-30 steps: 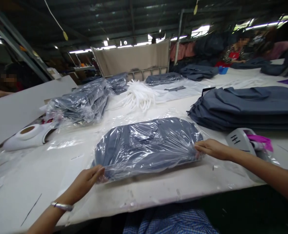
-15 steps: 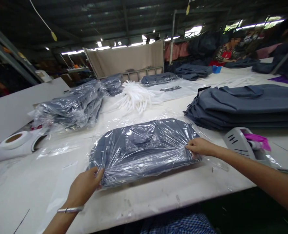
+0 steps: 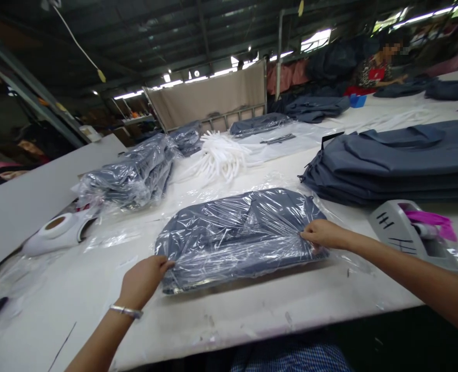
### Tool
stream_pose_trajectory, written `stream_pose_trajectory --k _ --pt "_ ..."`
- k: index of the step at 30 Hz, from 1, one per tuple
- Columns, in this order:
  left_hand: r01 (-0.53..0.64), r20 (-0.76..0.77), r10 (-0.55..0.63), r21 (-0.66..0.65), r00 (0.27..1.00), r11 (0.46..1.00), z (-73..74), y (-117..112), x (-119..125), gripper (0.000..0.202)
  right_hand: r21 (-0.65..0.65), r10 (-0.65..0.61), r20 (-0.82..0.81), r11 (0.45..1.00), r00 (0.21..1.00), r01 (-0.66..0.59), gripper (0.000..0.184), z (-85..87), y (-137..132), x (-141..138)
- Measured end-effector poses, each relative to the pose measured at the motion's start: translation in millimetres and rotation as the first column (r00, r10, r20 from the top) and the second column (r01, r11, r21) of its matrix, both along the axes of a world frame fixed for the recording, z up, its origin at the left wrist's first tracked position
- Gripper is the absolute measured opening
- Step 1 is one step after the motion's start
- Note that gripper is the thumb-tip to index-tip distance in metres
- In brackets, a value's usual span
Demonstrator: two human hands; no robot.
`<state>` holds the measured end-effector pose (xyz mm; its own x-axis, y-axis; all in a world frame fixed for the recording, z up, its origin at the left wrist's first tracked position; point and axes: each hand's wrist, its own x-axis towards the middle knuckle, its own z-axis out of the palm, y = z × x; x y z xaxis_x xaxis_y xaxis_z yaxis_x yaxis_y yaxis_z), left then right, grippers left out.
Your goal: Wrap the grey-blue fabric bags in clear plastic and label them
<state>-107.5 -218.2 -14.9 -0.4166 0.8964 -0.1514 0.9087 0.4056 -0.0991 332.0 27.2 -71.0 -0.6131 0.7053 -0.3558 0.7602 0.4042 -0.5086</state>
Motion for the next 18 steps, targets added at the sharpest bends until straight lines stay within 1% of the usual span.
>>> stream_pose_trajectory --k 1,3,5,7,8,10,13,16,18 --pt "0.013 0.131 -0.010 -0.020 0.991 1.000 -0.3 1.6 -10.7 0.048 0.002 0.005 0.003 1.000 1.000 -0.005 0.040 -0.9 0.9 0.0" --pt "0.065 0.351 -0.033 -0.080 0.936 0.995 0.1 5.4 -30.0 0.053 0.001 0.013 0.012 1.000 1.000 -0.013 0.041 -2.3 2.2 0.0" --pt "0.120 0.448 -0.048 -0.135 0.893 0.984 2.9 9.9 -43.3 0.056 0.003 0.013 0.023 1.000 1.000 -0.013 0.041 -3.6 3.1 -0.1" --pt "0.147 0.456 -0.047 -0.185 0.889 0.972 8.6 15.8 -49.0 0.057 0.003 0.014 0.024 1.000 1.000 -0.014 0.042 -4.9 3.3 -0.2" --pt "0.154 0.448 -0.046 -0.208 0.893 0.966 12.1 19.5 -49.2 0.055 0.001 0.013 0.019 1.000 1.000 -0.013 0.042 -5.5 3.2 -0.3" --pt "0.157 0.402 -0.045 -0.249 0.915 0.956 18.9 28.2 -45.4 0.044 -0.001 0.008 0.009 1.000 1.000 -0.008 0.043 -6.4 2.7 -0.3" --pt "0.088 0.228 -0.024 -0.274 0.973 0.958 23.5 41.3 -31.3 0.021 0.014 0.007 0.012 1.000 1.000 -0.007 0.044 -6.8 2.8 -0.1" --pt "0.000 0.018 0.004 -0.225 1.000 0.974 18.9 47.3 -9.7 0.008 0.028 0.021 0.024 0.999 0.999 -0.022 0.045 -7.6 4.5 0.4" --pt "-0.016 -0.073 0.004 -0.171 0.997 0.985 12.2 44.9 7.6 0.010 0.025 0.024 0.023 0.999 0.999 -0.025 0.045 -9.1 6.5 0.8"
